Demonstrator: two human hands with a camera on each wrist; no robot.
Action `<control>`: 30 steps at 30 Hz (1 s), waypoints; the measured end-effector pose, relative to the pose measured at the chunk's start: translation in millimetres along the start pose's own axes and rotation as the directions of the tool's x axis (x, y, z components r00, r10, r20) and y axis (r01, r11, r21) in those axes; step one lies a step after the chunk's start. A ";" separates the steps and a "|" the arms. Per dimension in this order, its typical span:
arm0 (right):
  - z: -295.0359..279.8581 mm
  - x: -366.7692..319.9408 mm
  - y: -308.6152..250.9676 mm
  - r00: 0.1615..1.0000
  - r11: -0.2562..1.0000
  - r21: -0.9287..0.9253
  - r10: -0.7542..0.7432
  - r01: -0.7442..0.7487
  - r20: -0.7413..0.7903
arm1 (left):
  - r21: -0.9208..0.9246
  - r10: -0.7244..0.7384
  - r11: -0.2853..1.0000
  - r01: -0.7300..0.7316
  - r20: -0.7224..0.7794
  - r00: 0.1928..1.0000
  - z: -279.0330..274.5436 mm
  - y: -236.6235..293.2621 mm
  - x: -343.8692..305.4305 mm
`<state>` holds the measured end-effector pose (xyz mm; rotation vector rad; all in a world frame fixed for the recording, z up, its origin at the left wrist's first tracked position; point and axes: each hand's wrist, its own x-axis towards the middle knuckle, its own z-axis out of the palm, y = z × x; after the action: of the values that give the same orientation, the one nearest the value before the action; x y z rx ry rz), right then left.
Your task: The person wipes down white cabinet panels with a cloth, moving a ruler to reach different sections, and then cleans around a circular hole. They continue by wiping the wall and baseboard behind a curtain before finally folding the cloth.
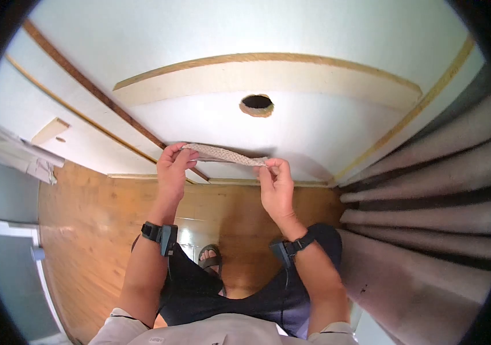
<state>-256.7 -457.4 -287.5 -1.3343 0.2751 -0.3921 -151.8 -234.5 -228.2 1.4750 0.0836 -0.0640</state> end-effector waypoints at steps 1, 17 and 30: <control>0.6 2.1 -1.2 1.000 1.000 -0.003 -0.006 0.007 0.028 | -0.011 0.012 1.000 -0.012 -0.024 1.000 1.7 -2.1 0.3; 125.7 40.2 -96.7 0.570 0.282 -0.533 -0.642 0.798 0.513 | -0.081 0.663 0.748 -0.659 0.054 0.746 25.6 49.3 -15.3; 75.1 31.4 -74.8 0.623 0.142 -0.742 -0.656 0.655 0.425 | 0.580 0.634 0.413 -0.702 0.370 0.679 54.2 44.0 -35.4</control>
<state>-206.2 -418.2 -197.2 -2.4950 -0.2288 -1.1321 -182.0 -284.6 -176.1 2.1628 -0.7138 0.5721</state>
